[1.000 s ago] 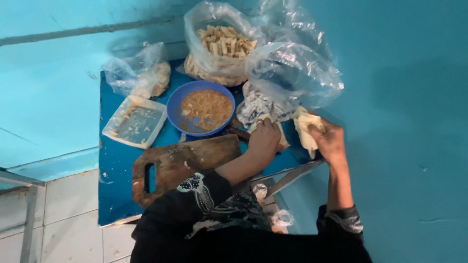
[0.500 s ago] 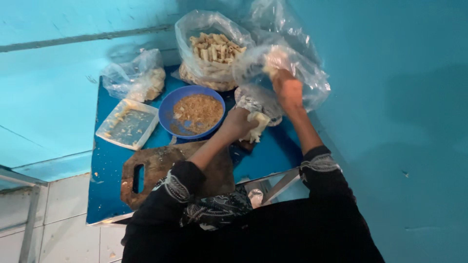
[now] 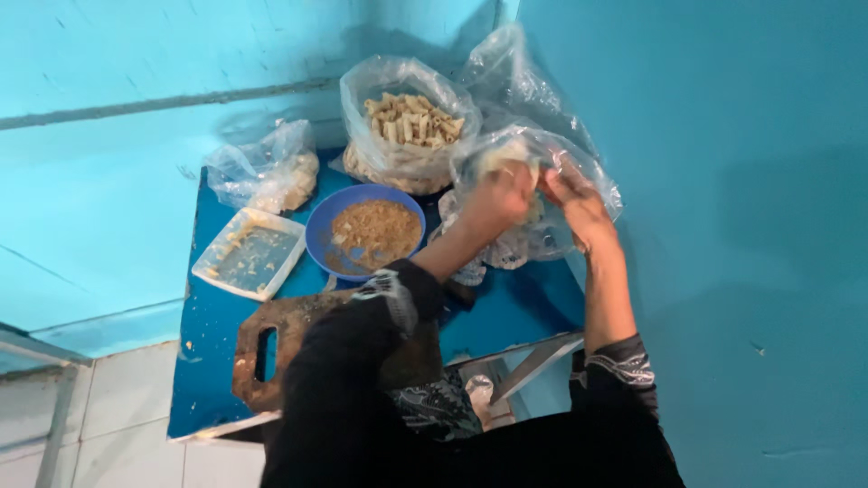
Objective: The person sits on the floor at a low blue table and works pieces of pale dough: they tear and fold pieces by hand, cut a round dough mass with a knife on a wooden board, dip pieces into a bowl of brown crumb coating, and place coated pieces into a plastic bag.
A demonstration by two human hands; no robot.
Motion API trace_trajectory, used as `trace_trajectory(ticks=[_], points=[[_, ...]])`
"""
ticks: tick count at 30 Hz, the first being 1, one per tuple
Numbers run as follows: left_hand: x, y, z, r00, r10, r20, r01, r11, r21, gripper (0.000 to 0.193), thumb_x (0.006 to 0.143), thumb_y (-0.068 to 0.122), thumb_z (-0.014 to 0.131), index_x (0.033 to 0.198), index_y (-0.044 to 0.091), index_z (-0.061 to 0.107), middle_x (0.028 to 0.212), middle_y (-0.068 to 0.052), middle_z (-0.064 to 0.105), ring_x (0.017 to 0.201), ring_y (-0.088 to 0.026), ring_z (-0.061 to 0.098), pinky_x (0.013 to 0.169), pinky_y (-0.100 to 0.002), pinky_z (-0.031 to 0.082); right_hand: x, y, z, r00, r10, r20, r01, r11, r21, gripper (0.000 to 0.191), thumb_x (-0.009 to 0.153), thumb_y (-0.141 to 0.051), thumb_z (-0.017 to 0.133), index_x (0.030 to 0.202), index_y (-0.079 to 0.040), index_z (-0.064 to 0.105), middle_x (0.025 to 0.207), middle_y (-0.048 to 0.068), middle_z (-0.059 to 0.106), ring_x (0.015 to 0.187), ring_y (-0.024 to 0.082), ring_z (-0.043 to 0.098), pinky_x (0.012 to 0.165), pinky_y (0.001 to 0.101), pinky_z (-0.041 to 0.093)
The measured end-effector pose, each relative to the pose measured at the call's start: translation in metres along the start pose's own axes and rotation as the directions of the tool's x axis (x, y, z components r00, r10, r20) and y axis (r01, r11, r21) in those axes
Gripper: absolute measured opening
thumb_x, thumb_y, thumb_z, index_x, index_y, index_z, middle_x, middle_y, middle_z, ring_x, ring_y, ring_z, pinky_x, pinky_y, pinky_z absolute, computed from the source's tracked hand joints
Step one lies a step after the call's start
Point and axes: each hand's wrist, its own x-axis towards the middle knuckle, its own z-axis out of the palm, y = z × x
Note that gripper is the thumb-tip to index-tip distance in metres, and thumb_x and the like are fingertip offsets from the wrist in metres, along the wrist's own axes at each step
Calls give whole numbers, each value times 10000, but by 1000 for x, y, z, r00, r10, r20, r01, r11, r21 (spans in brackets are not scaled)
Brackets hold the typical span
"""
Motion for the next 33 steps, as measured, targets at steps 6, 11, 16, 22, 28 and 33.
trace_trajectory(ticks=[6,11,16,22,28,33], points=[[9,-16,14,760,-180,624,367,912,-184,239,987,131,553,1151,30,694,1094,-206,729,1046,-369,706,847,-502,562,10,6,11,968,-222,118,234,967,-99,651,978,-490,670,1486,-105,541,1496,123,539,1343,257,491,1068,347,404],[13,-36,23,513,43,857,498,799,-338,284,832,122,642,1092,46,729,1129,-209,710,1098,-377,666,923,-460,515,14,30,4,814,-504,290,438,859,265,599,871,-108,760,1439,-45,579,1427,122,598,1280,242,600,1014,360,531],[-8,-41,21,661,153,734,315,832,-457,286,822,20,613,1075,42,745,1168,-208,713,1139,-378,662,951,-453,528,25,15,23,744,-626,233,663,650,-371,411,899,-108,720,1310,-100,725,1240,150,742,1079,319,705,951,396,562],[-22,-47,-15,861,262,435,177,648,-741,507,768,-50,587,1268,31,623,1283,-230,638,1185,-424,592,950,-479,487,25,14,56,561,-789,251,637,219,-739,333,798,-194,805,1119,-103,797,1053,209,743,922,418,679,797,507,534],[-116,-88,-153,786,261,561,353,556,-753,348,913,127,683,1249,49,632,1158,-206,648,1126,-424,620,942,-506,493,44,45,40,721,-687,-90,640,711,-291,229,931,-147,835,1100,-3,782,1038,106,787,925,209,733,831,356,582],[-252,-83,-274,630,-439,641,653,746,-131,396,832,237,721,1205,115,662,1230,-138,659,1185,-367,606,978,-458,505,15,76,1,953,-276,-127,301,910,284,332,964,-86,749,1230,93,662,1095,147,736,859,227,729,715,308,601]])
